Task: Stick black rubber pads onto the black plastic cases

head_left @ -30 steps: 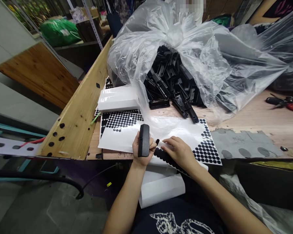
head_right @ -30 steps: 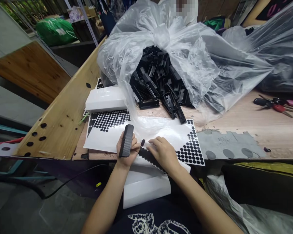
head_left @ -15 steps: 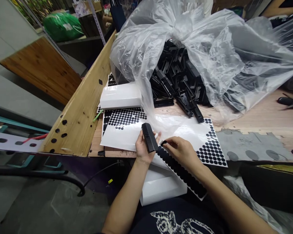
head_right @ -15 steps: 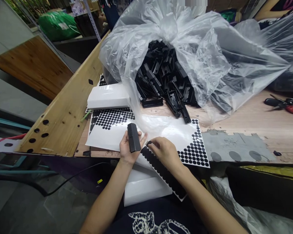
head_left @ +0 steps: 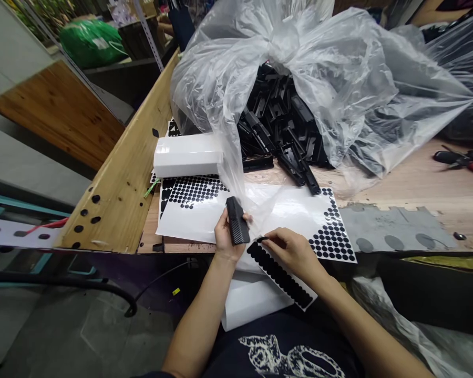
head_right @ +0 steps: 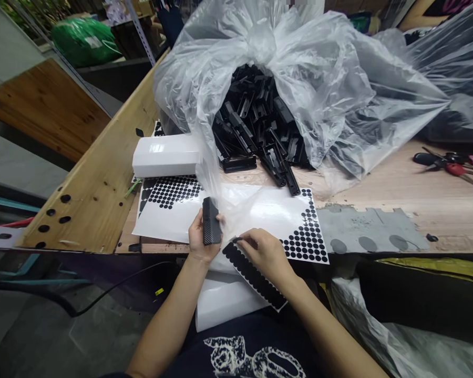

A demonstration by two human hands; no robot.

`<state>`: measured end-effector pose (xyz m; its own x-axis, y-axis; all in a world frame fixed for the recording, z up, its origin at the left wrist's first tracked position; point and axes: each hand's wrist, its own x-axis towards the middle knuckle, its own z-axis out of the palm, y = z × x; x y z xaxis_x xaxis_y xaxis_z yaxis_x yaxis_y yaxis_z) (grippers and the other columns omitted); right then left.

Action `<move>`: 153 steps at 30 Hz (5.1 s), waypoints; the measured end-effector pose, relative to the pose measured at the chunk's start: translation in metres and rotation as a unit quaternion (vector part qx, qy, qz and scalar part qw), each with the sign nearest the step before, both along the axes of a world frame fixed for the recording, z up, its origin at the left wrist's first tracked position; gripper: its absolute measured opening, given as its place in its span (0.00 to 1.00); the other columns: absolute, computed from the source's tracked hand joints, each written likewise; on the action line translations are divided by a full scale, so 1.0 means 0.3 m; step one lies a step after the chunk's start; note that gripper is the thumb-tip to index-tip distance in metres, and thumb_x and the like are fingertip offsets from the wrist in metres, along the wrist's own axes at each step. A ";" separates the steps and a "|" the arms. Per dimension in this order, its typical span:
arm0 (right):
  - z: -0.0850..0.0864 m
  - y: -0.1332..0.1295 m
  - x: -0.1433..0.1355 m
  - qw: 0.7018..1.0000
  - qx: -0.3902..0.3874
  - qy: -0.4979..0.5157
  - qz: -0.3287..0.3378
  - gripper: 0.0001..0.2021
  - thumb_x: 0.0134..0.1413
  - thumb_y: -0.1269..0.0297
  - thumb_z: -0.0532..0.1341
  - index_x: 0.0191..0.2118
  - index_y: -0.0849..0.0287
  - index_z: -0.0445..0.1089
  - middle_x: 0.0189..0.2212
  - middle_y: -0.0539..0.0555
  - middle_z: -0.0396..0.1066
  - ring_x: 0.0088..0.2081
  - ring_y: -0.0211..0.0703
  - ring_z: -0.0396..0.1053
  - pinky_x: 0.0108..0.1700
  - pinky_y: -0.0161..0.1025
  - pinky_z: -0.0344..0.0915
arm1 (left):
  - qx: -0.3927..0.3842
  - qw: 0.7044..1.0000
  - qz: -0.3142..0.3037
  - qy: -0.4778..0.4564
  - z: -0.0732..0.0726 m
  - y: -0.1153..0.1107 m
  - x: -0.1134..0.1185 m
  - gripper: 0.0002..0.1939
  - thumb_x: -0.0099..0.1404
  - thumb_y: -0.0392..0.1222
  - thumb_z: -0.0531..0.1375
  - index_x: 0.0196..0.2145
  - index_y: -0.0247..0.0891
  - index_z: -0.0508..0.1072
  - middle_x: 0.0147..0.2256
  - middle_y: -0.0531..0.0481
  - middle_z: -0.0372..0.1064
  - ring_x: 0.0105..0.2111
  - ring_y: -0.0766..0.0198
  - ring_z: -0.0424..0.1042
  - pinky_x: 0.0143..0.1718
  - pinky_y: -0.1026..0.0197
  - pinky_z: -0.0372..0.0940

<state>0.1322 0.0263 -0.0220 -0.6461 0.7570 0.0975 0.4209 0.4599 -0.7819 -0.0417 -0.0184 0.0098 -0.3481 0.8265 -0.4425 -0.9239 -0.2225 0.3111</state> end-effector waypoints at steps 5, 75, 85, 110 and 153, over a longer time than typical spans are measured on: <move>0.021 0.019 0.008 1.000 -0.014 0.009 0.004 0.07 0.62 0.58 0.63 0.37 0.54 0.76 0.32 0.52 0.79 0.33 0.47 0.75 0.36 0.43 0.70 | 0.006 0.999 0.039 0.022 0.092 0.055 -0.059 0.21 0.79 0.44 0.47 0.38 0.35 0.77 0.31 0.49 0.75 0.29 0.68 0.75 0.42 0.61 0.75; 0.194 0.234 -0.023 0.931 -0.337 0.139 -0.009 0.14 0.51 0.52 0.74 0.31 0.57 0.78 0.41 0.55 0.77 0.45 0.51 0.72 0.52 0.48 0.66 | 0.077 0.910 -0.321 0.252 -0.040 -0.001 0.003 0.22 0.66 0.52 0.61 0.48 0.31 0.77 0.51 0.32 0.77 0.23 0.55 0.79 0.18 0.63 0.67; 0.211 0.232 -0.031 0.928 -0.347 0.136 0.004 0.12 0.53 0.53 0.73 0.31 0.55 0.78 0.40 0.53 0.74 0.45 0.48 0.70 0.54 0.47 0.63 | 0.093 0.900 -0.334 0.263 -0.058 0.004 -0.002 0.24 0.69 0.53 0.58 0.51 0.29 0.74 0.57 0.29 0.72 0.24 0.58 0.80 0.18 0.65 0.68; 0.236 0.192 -0.017 0.989 -0.127 0.070 0.002 0.14 0.59 0.50 0.68 0.36 0.56 0.76 0.38 0.55 0.76 0.42 0.48 0.75 0.48 0.45 0.74 | 0.077 0.892 -0.330 0.300 -0.045 -0.010 0.010 0.26 0.67 0.54 0.59 0.51 0.28 0.76 0.53 0.28 0.75 0.21 0.62 0.77 0.17 0.66 0.65; 0.216 0.308 0.189 0.986 -0.119 -0.041 -0.112 0.20 0.49 0.41 0.70 0.32 0.55 0.78 0.33 0.56 0.78 0.34 0.48 0.72 0.36 0.44 0.66 | -0.005 0.891 -0.272 0.364 -0.040 -0.015 0.060 0.27 0.69 0.60 0.52 0.36 0.30 0.74 0.22 0.43 0.74 0.20 0.60 0.75 0.24 0.62 0.70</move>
